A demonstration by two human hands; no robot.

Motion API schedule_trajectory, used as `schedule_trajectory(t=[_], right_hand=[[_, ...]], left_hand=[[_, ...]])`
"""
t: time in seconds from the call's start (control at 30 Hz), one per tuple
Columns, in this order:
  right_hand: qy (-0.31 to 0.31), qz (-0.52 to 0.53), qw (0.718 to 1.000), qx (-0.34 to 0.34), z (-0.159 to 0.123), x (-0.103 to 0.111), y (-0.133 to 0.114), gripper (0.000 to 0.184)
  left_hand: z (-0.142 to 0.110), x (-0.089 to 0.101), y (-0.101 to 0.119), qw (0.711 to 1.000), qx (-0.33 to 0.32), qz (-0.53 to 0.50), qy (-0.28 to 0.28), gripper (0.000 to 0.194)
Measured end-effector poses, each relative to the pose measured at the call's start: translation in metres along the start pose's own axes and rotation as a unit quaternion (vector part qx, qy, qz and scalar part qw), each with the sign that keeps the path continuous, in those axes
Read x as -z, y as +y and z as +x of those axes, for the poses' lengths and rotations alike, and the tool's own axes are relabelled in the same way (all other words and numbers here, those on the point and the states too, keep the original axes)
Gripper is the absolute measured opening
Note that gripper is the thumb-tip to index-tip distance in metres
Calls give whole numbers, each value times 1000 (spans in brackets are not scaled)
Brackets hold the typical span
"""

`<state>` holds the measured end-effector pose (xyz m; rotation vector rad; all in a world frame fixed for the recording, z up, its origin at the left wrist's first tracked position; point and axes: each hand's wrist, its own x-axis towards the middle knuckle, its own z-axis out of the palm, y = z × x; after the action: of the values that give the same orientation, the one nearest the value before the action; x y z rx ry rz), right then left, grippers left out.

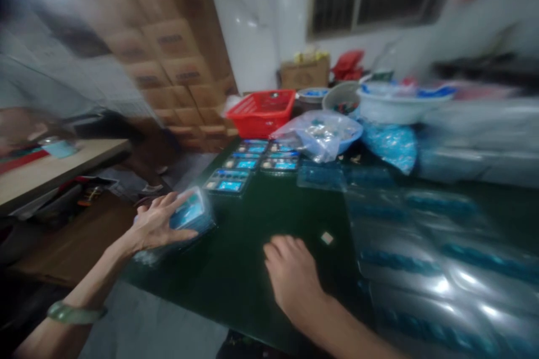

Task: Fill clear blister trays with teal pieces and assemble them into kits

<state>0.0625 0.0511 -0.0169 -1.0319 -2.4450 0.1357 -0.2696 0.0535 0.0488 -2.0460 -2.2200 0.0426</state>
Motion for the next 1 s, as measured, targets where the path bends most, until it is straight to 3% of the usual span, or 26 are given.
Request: schedule_trajectory(t=[0.17,0.23,0.3,0.4,0.53,0.7,0.8,0.9,1.0], right_hand=[[-6,-52,997,57,137,-48,-12,36],[-7,-61,996,57,166,-66,-11,35],[-10,-68,996,56,173,-76,-8,28],[-16,-78,995,51,147,-72,0,23],[-31,-98,994,32,83,-46,13,21],[-23,-116,993,16,2,-23,8,9],[18,-114,993,8,-34,-12,1,19],[41,-126,991,-23,-39,4,17,30],[41,-208,970,-121,-9,20,67,25]], left_hand=[[-13,10,1,999,-4,40,31,91],[-23,16,4,996,-13,47,78,83],[-34,21,11,988,-28,37,146,74],[-47,23,34,972,-78,-17,221,65],[-49,17,80,947,-170,-129,239,56],[-29,3,138,926,-255,-201,194,43],[-16,2,161,926,-289,-202,133,37],[-9,7,174,930,-292,-205,91,34],[-10,10,179,931,-282,-216,81,32]])
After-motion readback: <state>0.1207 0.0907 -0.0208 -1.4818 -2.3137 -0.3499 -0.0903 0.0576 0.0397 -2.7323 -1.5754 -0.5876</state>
